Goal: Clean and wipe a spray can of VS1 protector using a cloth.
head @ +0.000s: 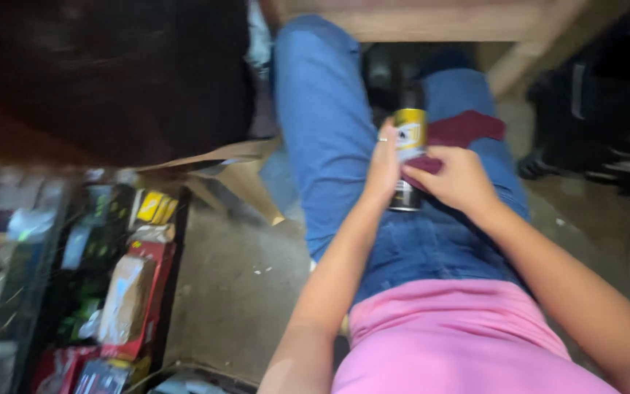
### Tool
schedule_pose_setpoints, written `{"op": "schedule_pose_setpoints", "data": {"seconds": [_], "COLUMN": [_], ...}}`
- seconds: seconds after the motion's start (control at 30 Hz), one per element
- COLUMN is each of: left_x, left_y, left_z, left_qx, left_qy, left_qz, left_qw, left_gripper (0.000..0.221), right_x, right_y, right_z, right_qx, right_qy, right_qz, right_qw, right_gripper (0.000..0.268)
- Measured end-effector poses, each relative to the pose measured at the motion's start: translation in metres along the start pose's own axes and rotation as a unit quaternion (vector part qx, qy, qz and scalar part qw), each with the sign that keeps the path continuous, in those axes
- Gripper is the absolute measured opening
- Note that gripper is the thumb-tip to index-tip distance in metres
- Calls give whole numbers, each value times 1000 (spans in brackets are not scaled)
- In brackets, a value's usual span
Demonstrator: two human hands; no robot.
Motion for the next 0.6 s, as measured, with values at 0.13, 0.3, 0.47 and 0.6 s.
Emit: {"op": "schedule_pose_setpoints", "data": {"seconds": [0.13, 0.3, 0.47, 0.6], "left_x": [19, 19, 17, 13], "left_y": [20, 37, 34, 11], "left_z": [52, 89, 87, 38], "left_qx": [-20, 37, 32, 72], "left_qy": [-15, -109, -147, -173], "left_qz": [-22, 12, 3, 16], "left_qw": [999, 993, 989, 982], "left_gripper": [58, 62, 65, 66], "right_x": [-7, -4, -7, -9], "right_y": [-22, -38, -36, -39], "right_z": [-13, -19, -19, -20], "right_qx": [32, 39, -5, -27], "right_qy": [-14, -105, -10, 22], "right_qz": [96, 105, 175, 178], "right_qw": [995, 988, 985, 983], "right_gripper": [44, 51, 30, 24]}}
Point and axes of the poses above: each hand's wrist, its own y-axis towards the middle knuckle, its own x-axis out of the back of the hand, z = x × y, the point moved 1 cm from there along y, towards the middle knuckle, and after that the axes turned 13 degrees about -y, right-handed, at the moved point
